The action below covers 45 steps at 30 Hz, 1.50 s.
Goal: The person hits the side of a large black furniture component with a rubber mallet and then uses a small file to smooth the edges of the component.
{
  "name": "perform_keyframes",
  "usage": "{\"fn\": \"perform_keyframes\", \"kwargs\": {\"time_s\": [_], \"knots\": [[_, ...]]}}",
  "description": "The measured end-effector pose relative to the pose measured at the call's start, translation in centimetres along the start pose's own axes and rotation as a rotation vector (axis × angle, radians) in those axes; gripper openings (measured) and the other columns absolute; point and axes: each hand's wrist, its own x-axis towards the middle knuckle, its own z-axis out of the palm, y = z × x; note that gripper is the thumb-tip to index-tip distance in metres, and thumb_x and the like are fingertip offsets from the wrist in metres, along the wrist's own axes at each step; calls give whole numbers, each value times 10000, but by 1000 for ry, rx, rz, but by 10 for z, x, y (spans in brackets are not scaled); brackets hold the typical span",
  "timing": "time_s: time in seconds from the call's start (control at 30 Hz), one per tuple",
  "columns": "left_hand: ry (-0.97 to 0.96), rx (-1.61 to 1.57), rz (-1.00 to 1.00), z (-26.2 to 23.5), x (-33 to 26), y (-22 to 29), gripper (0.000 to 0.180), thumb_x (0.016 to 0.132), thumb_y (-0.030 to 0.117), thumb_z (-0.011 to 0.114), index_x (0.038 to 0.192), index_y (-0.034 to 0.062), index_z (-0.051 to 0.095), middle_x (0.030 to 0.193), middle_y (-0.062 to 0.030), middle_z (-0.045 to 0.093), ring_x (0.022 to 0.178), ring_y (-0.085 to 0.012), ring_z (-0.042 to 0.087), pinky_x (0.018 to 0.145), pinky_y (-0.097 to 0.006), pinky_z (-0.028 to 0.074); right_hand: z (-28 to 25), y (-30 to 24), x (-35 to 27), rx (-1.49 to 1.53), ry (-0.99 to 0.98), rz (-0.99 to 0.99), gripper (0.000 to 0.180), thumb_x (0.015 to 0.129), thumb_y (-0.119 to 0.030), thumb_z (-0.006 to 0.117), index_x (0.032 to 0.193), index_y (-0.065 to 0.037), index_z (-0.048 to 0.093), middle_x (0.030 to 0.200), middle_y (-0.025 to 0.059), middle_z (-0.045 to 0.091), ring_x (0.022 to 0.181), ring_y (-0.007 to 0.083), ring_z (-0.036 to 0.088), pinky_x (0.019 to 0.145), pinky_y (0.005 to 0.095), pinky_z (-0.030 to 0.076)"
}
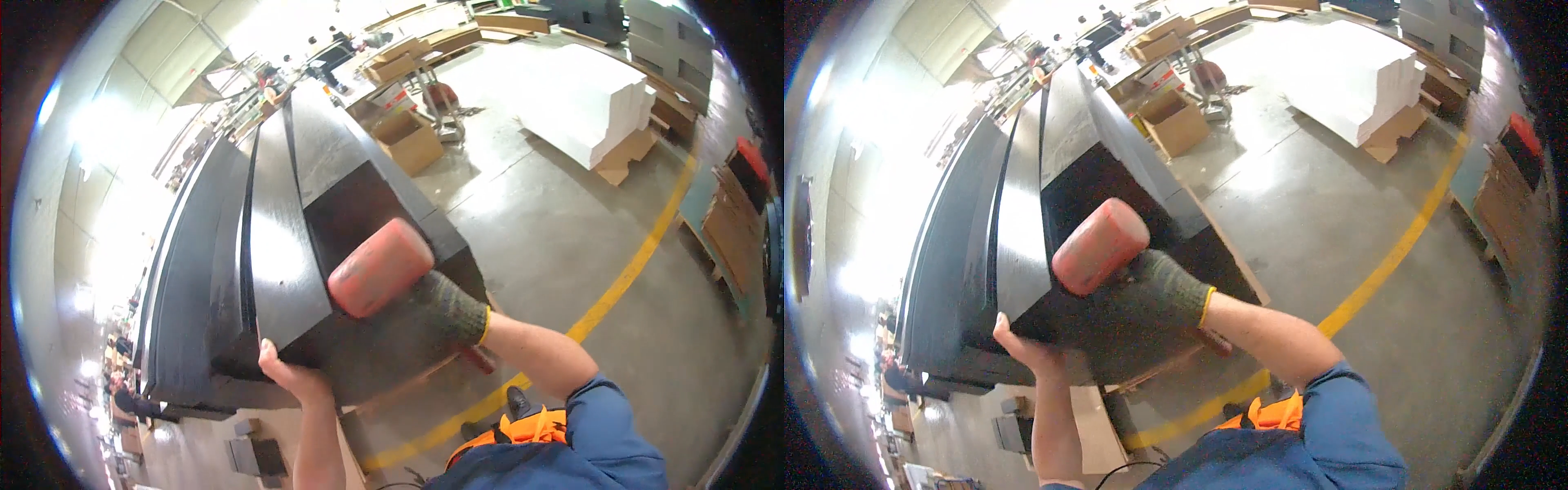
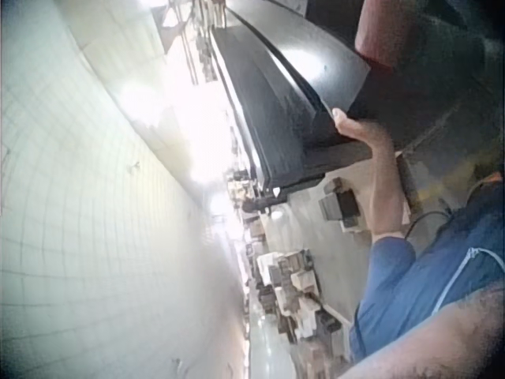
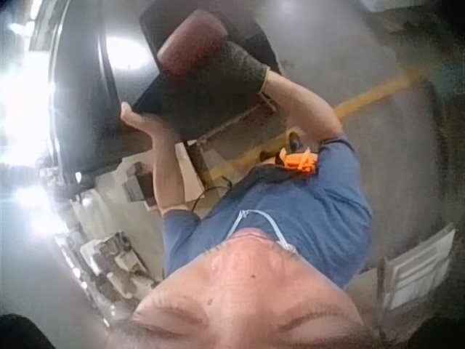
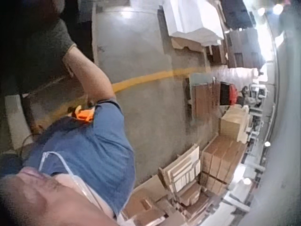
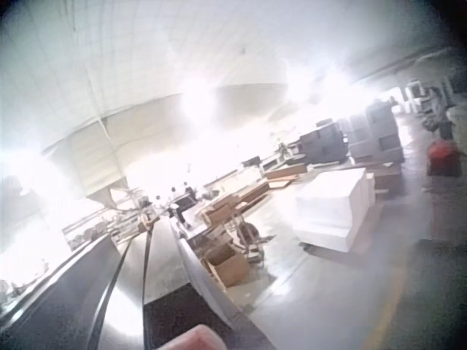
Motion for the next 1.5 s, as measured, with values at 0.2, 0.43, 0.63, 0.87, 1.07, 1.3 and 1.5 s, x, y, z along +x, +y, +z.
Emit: {"fn": "perform_keyframes", "kwargs": {"time_s": [0.2,0.43,0.63,0.87,1.07,1.3,1.5], "knots": [[-70,-199,-143,20,-4,20,426,857,431,427,1005,60,576,1016,-63,590,948,-239,552,876,-383,415,-5,1,10,-499,94,-68,257,793,-314,682,864,-75,624,838,118,659,881,286,632,762,372,477],[-64,-272,-214,18,-8,23,339,896,356,440,980,49,558,1014,-39,521,963,-165,473,897,-296,371,-3,8,7,-242,91,5,304,800,-322,673,958,-71,609,923,131,647,909,283,614,804,375,475],[-73,-234,-110,8,-3,11,364,932,310,420,1081,3,548,1095,-67,508,1006,-158,461,937,-305,367,-4,14,6,-377,64,-30,308,796,-317,675,970,-70,612,941,138,645,949,301,608,829,368,472],[-65,-296,-210,24,-9,30,384,894,362,433,1024,29,573,1032,-44,543,959,-180,491,883,-307,385,-10,29,-3,-477,146,-17,271,838,-321,597,966,-83,624,922,164,643,951,338,602,824,385,474],[-43,-300,-235,27,-11,26,339,877,368,451,943,58,571,980,-41,549,926,-181,504,858,-310,400,-18,69,-18,-501,180,46,272,860,-310,520,940,-66,609,942,191,630,911,384,581,789,427,471],[46,-219,-139,11,-1,12,330,846,373,497,923,62,578,946,-45,557,897,-199,527,832,-338,427,-19,88,-30,-588,123,45,261,867,-282,489,856,-63,632,904,190,636,885,375,594,777,434,477],[5,-259,-258,20,-8,30,349,824,391,511,925,64,585,971,-71,590,906,-229,548,826,-353,436,-27,87,-47,-623,93,105,228,865,-274,517,834,-78,629,883,168,638,862,363,597,766,451,473]]}}
